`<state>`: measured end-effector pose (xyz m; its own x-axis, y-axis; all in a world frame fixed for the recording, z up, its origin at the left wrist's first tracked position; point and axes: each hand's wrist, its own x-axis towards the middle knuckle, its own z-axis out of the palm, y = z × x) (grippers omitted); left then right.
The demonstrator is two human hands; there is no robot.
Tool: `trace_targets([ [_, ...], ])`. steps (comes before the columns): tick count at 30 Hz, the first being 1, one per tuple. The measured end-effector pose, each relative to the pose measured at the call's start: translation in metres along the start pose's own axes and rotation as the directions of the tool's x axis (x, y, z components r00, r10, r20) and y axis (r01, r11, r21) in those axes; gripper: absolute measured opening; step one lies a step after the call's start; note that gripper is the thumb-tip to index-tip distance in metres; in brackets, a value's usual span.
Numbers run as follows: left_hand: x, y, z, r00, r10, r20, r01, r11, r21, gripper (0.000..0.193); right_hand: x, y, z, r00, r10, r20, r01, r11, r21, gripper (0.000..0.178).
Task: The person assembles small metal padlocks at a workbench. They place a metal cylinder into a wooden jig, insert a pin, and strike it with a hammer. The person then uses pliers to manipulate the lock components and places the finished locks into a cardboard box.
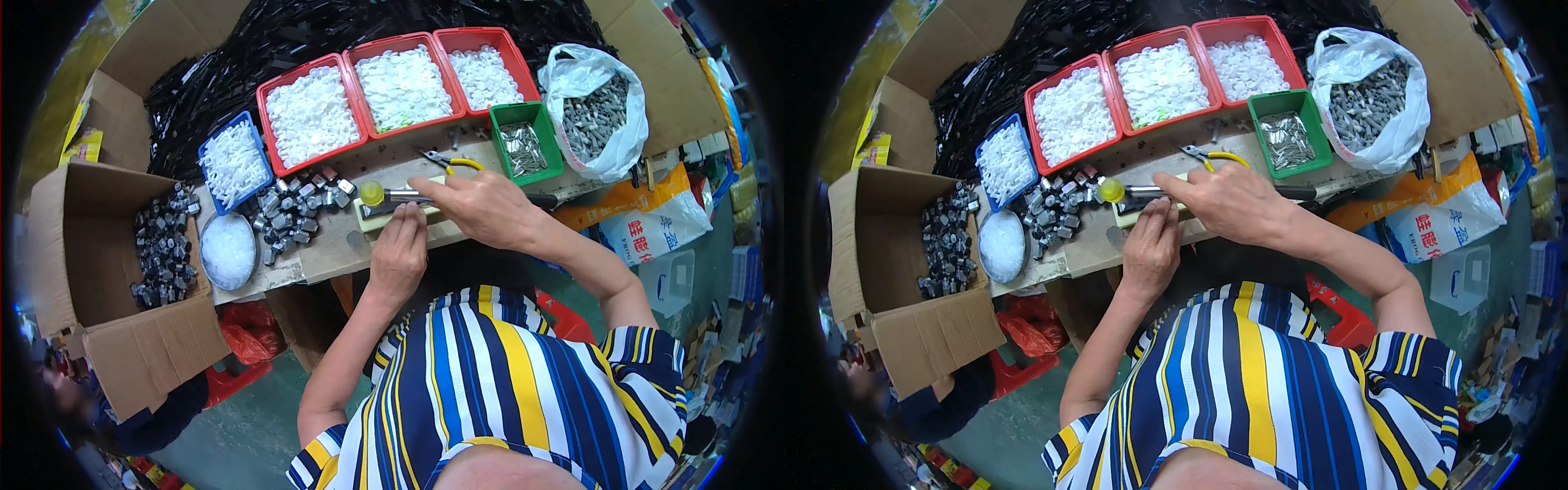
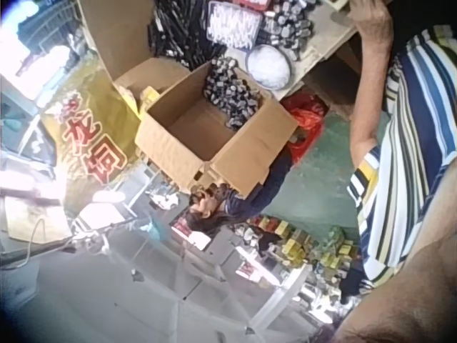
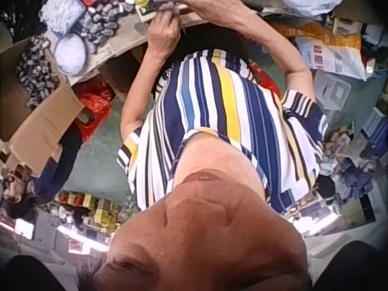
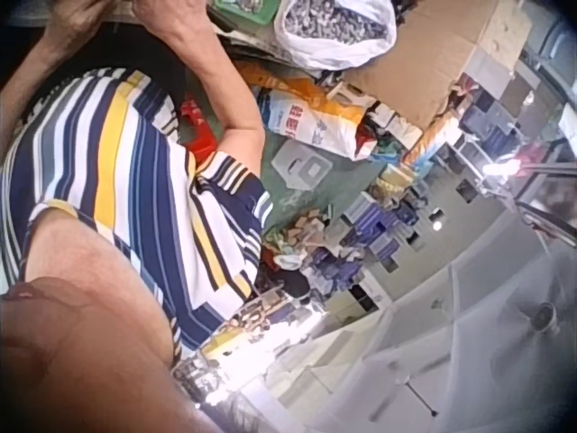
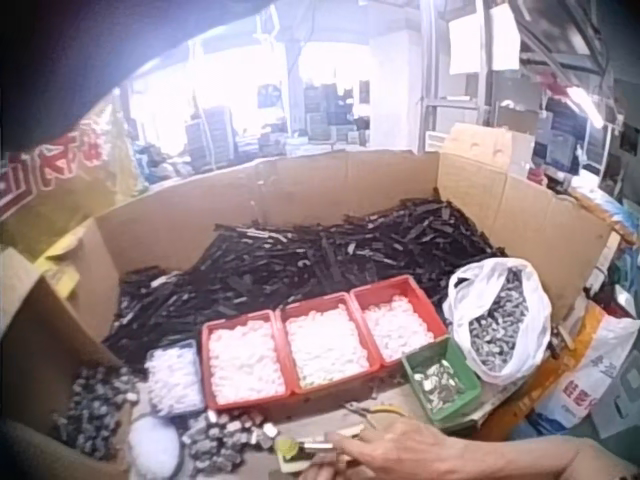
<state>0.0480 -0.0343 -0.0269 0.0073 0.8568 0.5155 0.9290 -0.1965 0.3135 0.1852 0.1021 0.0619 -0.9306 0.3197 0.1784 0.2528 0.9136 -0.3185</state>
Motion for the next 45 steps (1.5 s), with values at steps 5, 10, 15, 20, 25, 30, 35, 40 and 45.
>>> trace_targets([
  [5,0.000,-0.002,0.006,0.998,0.032,-0.047,-0.031,0.999,0.027,0.034,0.000,0.000,0.004,0.977,-0.055,-0.207,0.075,0.993,0.092,0.047],
  [10,0.002,-0.002,0.000,0.996,0.010,-0.089,-0.013,0.999,-0.038,0.032,0.000,-0.007,-0.010,0.995,-0.038,-0.094,0.040,0.999,0.021,0.041],
  [15,0.001,-0.009,-0.020,0.991,-0.070,-0.112,0.069,0.998,-0.013,0.026,-0.011,0.009,0.000,0.995,0.058,-0.084,-0.051,0.996,0.074,0.039],
  [20,-0.007,-0.018,-0.023,0.989,-0.082,-0.119,0.084,0.996,0.009,0.023,-0.024,0.005,-0.011,0.980,0.022,-0.200,0.002,0.993,0.118,0.037],
  [25,0.004,-0.019,-0.023,0.995,-0.047,-0.089,0.049,0.998,0.025,0.020,-0.034,0.021,0.003,0.973,0.153,0.171,-0.166,0.984,0.067,0.034],
  [30,0.017,-0.020,-0.024,0.996,-0.074,-0.040,0.073,0.997,-0.038,0.026,-0.045,0.064,-0.033,0.937,0.268,-0.226,-0.212,0.946,0.244,0.019],
  [35,0.035,-0.023,-0.019,0.995,-0.081,0.061,0.083,0.996,-0.033,0.036,-0.076,0.149,-0.067,0.724,0.483,-0.493,-0.514,0.854,0.083,0.021],
  [40,0.040,-0.023,-0.018,0.986,-0.070,0.153,0.074,0.997,-0.015,0.034,-0.093,0.192,-0.064,0.704,0.472,-0.530,-0.626,0.766,-0.149,0.017],
  [45,0.044,-0.023,-0.019,0.985,-0.083,0.150,0.096,0.992,-0.082,0.029,-0.068,0.142,-0.067,0.786,0.283,-0.550,-0.459,0.863,-0.213,0.012],
])
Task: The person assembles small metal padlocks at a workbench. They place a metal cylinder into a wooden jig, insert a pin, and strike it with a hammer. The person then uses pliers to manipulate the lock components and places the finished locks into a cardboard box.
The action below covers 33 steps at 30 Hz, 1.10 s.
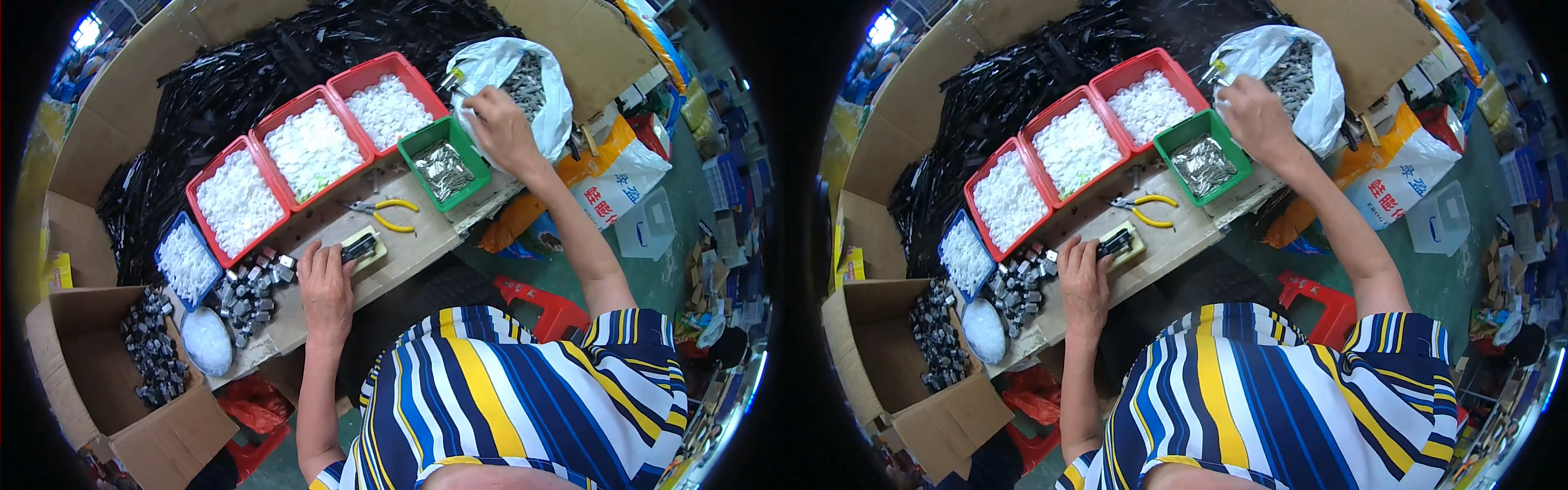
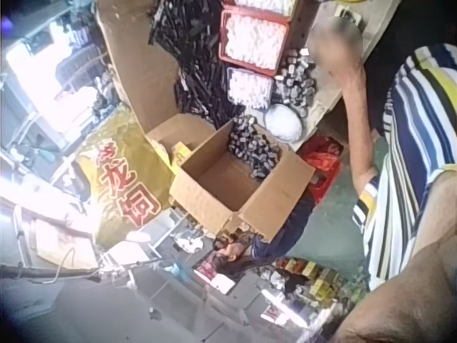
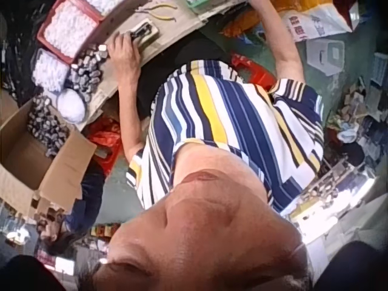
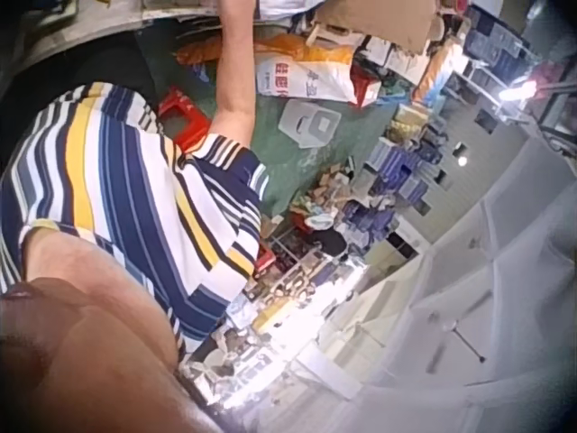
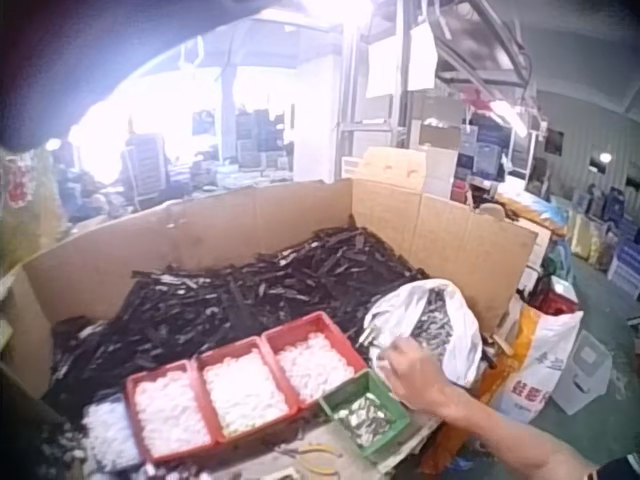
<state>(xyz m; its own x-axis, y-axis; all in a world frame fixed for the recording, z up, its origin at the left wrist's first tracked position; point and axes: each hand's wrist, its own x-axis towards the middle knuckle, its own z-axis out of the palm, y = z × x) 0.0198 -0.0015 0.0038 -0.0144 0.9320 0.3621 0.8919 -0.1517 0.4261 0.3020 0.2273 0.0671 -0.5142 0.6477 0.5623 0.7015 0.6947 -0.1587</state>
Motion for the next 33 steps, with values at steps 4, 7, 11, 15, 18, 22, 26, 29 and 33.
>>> trace_targets([
  [4,0.001,0.011,-0.018,0.958,-0.288,0.007,0.267,0.876,-0.401,0.028,-0.030,-0.068,0.018,0.943,-0.224,0.246,0.154,0.949,0.276,0.011],
  [7,0.002,0.010,-0.022,0.945,-0.314,-0.092,0.231,0.839,-0.493,0.025,-0.049,-0.106,0.033,0.889,-0.278,0.364,0.165,0.936,0.311,0.019],
  [11,-0.003,0.005,-0.023,0.924,-0.383,-0.012,0.290,0.719,-0.631,0.023,-0.059,-0.111,0.064,0.849,-0.284,0.445,0.178,0.948,0.263,0.025],
  [15,-0.006,0.019,-0.025,0.851,-0.510,0.128,0.382,0.433,-0.816,0.021,-0.050,-0.115,0.064,0.865,-0.332,0.376,0.224,0.927,0.302,0.023],
  [18,-0.011,0.016,-0.024,0.849,-0.506,0.155,0.420,0.467,-0.778,0.021,-0.046,-0.117,0.069,0.867,-0.306,0.393,0.234,0.947,0.220,0.021],
  [22,-0.014,0.014,-0.022,0.844,-0.524,0.115,0.456,0.587,-0.668,0.025,-0.042,-0.122,0.061,0.862,-0.254,0.438,0.149,0.954,0.259,0.020],
  [26,-0.018,0.007,-0.018,0.839,-0.529,0.124,0.487,0.630,-0.606,0.030,-0.035,-0.141,0.035,0.886,-0.329,0.325,0.126,0.848,0.515,0.019],
  [29,-0.015,0.012,-0.022,0.865,-0.495,0.082,0.457,0.711,-0.534,0.028,-0.034,-0.152,0.024,0.868,-0.390,0.306,0.179,0.823,0.539,0.018],
  [33,-0.014,0.016,-0.026,0.908,-0.418,0.004,0.372,0.803,-0.467,0.025,-0.038,-0.160,0.024,0.815,-0.384,0.434,0.048,0.791,0.609,0.013],
])
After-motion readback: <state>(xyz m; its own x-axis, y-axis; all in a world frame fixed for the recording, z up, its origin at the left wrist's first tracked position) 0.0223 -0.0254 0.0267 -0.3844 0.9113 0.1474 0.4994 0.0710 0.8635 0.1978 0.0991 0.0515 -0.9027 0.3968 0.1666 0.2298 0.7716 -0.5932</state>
